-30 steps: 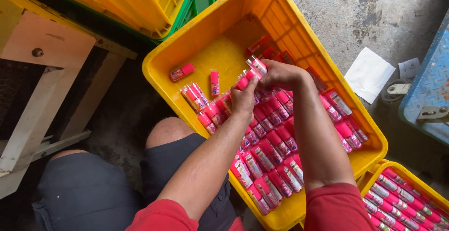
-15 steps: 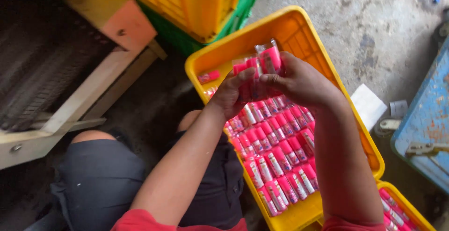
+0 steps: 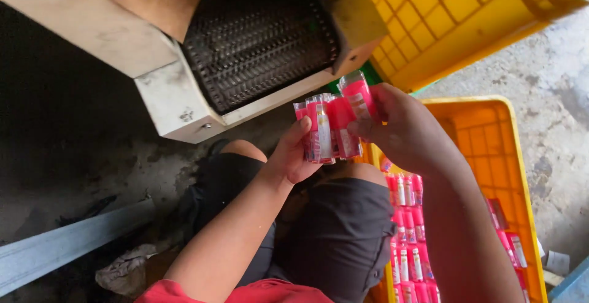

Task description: Sorting and loading small cosmetic tubes from a storage bin onto a conveyor belt.

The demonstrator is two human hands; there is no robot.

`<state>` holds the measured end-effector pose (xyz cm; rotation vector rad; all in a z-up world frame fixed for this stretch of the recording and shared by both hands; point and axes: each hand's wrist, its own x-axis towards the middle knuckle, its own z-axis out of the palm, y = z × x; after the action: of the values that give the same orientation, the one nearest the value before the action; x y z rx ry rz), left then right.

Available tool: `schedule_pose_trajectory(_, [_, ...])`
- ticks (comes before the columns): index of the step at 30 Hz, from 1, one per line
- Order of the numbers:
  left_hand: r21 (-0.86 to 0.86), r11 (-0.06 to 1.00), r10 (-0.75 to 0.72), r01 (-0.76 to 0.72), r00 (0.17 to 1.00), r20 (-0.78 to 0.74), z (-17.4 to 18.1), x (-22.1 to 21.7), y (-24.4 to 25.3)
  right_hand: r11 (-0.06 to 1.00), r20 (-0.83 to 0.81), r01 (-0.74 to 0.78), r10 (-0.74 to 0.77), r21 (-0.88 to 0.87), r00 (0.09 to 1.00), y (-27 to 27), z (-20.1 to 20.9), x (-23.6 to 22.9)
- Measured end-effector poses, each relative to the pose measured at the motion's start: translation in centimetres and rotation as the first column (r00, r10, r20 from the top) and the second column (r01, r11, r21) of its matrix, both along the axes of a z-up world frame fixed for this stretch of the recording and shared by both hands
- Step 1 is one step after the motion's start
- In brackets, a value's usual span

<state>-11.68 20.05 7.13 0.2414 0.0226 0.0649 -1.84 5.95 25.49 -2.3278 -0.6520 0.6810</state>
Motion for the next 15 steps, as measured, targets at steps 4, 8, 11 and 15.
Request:
schedule_pose_trajectory(4, [-0.055,0.998,0.034,-0.034,0.999,0.0,0.8,-1.8,1.5,0.999,-0.041,-0.044,0.045,0.025,0.998,2.9,0.9,0.7])
schedule_pose_trajectory(8, [-0.1,0.995,0.007,0.001,0.996,0.089,2.3,-3.5,3.1,0.989,0.152,-0.092,0.109,-0.118,0.982,5.6,1.9,2.3])
schedule_pose_trajectory(11, [-0.138,0.988,-0.051,0.072,0.988,0.148,2.1,-4.2,4.2,0.989,0.211,-0.118,0.135,-0.091,0.968,7.6,2.8,2.9])
schedule_pose_trajectory(15, [-0.15,0.988,-0.028,0.046,0.992,0.121,2.9,-4.9,4.9,0.976,0.254,-0.153,0.189,-0.154,0.949,9.8,3.4,3.6])
